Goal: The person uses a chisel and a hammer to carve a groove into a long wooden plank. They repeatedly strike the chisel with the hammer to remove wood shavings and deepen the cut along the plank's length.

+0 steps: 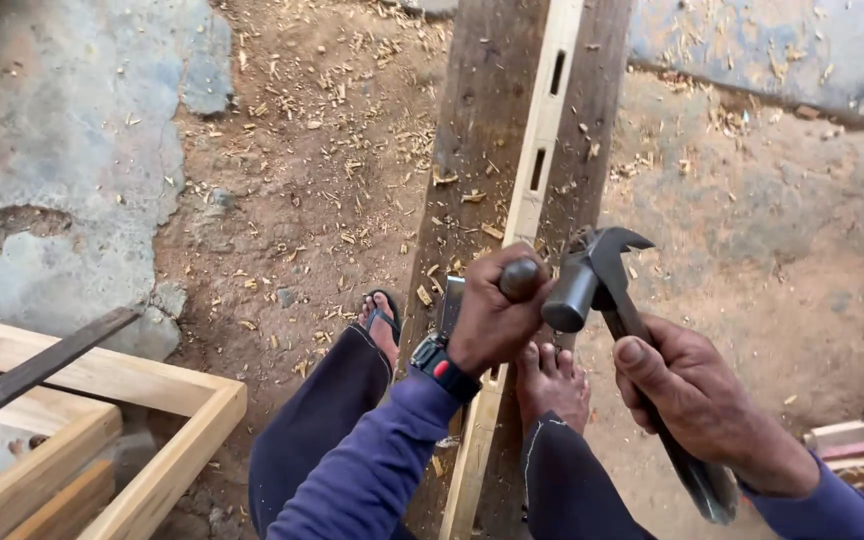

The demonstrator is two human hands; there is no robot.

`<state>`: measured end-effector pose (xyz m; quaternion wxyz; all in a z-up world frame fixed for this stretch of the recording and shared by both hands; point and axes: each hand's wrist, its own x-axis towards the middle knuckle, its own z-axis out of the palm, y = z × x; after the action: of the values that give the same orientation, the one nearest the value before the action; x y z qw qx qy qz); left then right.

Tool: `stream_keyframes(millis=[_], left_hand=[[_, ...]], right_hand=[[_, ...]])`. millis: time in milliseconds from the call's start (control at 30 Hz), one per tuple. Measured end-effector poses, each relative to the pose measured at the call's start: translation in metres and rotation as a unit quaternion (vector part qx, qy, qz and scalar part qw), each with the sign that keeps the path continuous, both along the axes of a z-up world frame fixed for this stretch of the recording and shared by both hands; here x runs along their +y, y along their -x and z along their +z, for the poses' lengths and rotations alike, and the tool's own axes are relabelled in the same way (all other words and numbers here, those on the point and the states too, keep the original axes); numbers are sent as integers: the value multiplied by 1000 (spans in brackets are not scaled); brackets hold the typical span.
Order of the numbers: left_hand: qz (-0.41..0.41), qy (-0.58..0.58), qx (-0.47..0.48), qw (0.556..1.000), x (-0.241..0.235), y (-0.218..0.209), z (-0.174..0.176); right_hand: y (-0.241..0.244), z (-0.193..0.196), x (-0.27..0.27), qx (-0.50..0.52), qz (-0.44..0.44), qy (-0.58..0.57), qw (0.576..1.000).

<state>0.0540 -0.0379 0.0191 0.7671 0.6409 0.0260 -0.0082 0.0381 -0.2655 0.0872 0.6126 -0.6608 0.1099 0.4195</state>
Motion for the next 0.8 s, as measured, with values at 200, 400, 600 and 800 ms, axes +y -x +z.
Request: stream_keyframes(millis=[200, 400, 600, 800], left_hand=[[-24, -27, -26, 999, -3, -4, 9], [-29, -28, 4, 999, -5, -6, 9], [-19, -15, -66, 998, -1, -13, 10], [-25, -57, 33, 998, -11, -5, -21]], right_hand=[[-20, 14, -10, -81, -3, 40, 996], [-49, 48, -11, -210, -59, 66, 974], [-62, 61, 43, -67, 234, 314, 918], [-73, 49, 17, -16, 70, 234, 970]])
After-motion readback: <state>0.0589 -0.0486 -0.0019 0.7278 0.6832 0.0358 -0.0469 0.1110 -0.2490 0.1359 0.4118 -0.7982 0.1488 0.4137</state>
